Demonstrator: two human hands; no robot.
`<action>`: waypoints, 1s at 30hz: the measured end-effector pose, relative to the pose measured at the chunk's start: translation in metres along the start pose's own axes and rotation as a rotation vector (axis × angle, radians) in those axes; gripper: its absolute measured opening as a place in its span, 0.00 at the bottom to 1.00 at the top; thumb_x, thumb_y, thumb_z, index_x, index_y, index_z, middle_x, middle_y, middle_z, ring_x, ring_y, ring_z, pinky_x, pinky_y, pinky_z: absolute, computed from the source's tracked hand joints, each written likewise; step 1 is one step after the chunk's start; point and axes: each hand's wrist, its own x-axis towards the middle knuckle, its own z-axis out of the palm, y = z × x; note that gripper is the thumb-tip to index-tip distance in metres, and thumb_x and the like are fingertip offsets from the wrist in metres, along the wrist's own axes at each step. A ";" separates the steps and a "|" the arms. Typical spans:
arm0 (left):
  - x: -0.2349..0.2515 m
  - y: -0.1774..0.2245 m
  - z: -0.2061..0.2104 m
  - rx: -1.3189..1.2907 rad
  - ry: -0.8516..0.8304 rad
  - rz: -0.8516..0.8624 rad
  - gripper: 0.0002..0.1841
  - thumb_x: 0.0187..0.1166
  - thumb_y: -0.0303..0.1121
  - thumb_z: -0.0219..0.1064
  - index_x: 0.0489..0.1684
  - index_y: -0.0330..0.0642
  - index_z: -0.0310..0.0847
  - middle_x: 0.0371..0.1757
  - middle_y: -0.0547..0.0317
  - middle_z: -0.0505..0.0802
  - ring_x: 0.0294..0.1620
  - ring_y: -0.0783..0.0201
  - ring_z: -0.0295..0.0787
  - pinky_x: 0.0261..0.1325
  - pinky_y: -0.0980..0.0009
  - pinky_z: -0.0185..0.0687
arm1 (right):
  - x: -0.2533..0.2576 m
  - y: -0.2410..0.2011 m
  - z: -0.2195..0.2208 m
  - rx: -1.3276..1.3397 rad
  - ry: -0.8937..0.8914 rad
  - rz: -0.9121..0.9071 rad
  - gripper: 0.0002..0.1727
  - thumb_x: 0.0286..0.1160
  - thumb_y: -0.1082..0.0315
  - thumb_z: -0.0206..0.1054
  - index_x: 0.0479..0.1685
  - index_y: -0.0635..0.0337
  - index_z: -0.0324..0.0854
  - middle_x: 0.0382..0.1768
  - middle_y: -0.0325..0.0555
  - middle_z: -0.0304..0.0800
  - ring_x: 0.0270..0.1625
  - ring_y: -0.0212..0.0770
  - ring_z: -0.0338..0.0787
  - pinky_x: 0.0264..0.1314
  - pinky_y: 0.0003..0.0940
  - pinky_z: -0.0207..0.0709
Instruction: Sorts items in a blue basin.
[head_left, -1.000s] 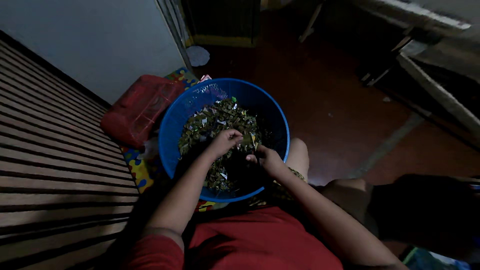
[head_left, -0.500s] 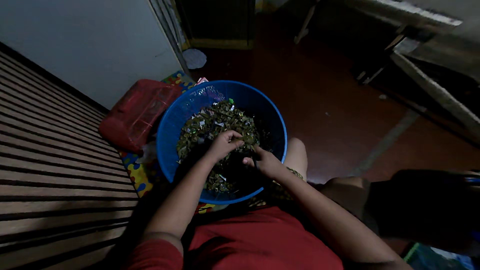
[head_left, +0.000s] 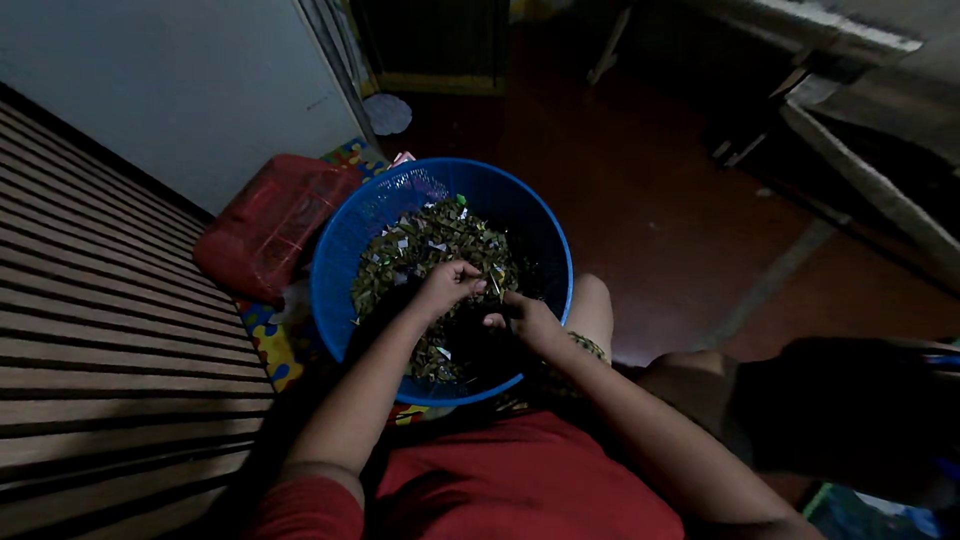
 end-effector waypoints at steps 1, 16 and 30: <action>0.000 -0.001 0.000 -0.011 0.001 0.000 0.08 0.77 0.26 0.74 0.47 0.33 0.84 0.38 0.54 0.91 0.35 0.68 0.87 0.46 0.70 0.86 | 0.000 0.000 0.000 -0.001 0.001 -0.007 0.31 0.75 0.36 0.67 0.49 0.59 0.82 0.35 0.48 0.85 0.40 0.46 0.86 0.47 0.52 0.80; 0.002 -0.001 -0.003 0.027 -0.059 -0.005 0.09 0.74 0.25 0.76 0.46 0.32 0.85 0.41 0.53 0.90 0.38 0.67 0.87 0.48 0.68 0.86 | 0.001 0.001 0.001 0.022 0.003 -0.004 0.31 0.76 0.35 0.67 0.49 0.58 0.83 0.36 0.48 0.86 0.41 0.46 0.86 0.49 0.52 0.80; 0.003 -0.005 -0.002 -0.074 -0.035 -0.028 0.12 0.89 0.28 0.60 0.63 0.35 0.83 0.53 0.52 0.90 0.45 0.65 0.87 0.54 0.65 0.84 | 0.001 0.000 0.000 0.044 0.028 0.037 0.31 0.76 0.37 0.67 0.55 0.59 0.83 0.40 0.50 0.88 0.45 0.48 0.88 0.53 0.54 0.81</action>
